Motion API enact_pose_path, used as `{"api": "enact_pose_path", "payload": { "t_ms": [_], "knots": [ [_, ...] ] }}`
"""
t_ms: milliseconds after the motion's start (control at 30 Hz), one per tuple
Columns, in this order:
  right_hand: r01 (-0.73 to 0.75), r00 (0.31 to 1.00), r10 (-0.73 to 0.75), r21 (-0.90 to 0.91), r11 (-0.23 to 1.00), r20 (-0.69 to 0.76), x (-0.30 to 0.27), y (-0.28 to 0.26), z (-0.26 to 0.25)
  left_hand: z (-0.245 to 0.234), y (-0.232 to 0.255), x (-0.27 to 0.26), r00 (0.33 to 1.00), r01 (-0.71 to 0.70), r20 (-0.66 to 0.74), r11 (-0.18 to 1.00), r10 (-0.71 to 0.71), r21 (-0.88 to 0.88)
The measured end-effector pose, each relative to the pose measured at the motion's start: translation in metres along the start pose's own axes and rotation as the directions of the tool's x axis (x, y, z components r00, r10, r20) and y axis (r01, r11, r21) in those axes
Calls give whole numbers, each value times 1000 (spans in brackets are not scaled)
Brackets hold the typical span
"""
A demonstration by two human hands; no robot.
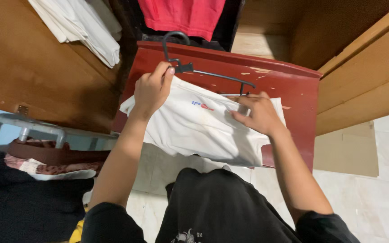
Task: The person smooths several white t-shirts on a red cabinet, places each on a hanger, and hangs them in a closet. The shirts include a Bplus logo shirt, a Southern Port shirt, and a TPS logo shirt. The person repeats this process for each shirt.
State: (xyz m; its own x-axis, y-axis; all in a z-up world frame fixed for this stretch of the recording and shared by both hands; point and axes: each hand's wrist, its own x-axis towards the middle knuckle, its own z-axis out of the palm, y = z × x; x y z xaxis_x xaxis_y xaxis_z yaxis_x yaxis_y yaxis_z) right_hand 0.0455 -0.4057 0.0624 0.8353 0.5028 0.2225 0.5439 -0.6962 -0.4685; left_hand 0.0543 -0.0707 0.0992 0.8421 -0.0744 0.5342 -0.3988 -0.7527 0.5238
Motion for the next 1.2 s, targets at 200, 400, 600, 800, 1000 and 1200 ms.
{"api": "enact_pose_path", "payload": {
  "t_ms": [200,400,600,800,1000,1200],
  "knots": [
    [105,992,-113,-147,984,-50,-16,-22,-1,-34,-23,-30,998,48,29,998,-47,-51],
    [128,987,-142,-161,979,-79,-29,-56,5,-66,-48,-71,992,-21,126,997,11,74],
    [160,915,-250,-282,946,-317,-36,-135,27,-81,-58,-92,995,-88,32,992,92,-95],
    [-18,958,55,133,991,-282,-53,-170,53,-93,-58,-110,997,-29,66,989,39,-147],
    [-195,964,219,157,968,-153,-64,-175,81,-112,-62,-124,991,-117,55,986,124,-123],
    [-48,997,54,82,995,-63,-53,-199,88,-117,-62,-123,969,-111,217,993,117,-38]
  ]
}}
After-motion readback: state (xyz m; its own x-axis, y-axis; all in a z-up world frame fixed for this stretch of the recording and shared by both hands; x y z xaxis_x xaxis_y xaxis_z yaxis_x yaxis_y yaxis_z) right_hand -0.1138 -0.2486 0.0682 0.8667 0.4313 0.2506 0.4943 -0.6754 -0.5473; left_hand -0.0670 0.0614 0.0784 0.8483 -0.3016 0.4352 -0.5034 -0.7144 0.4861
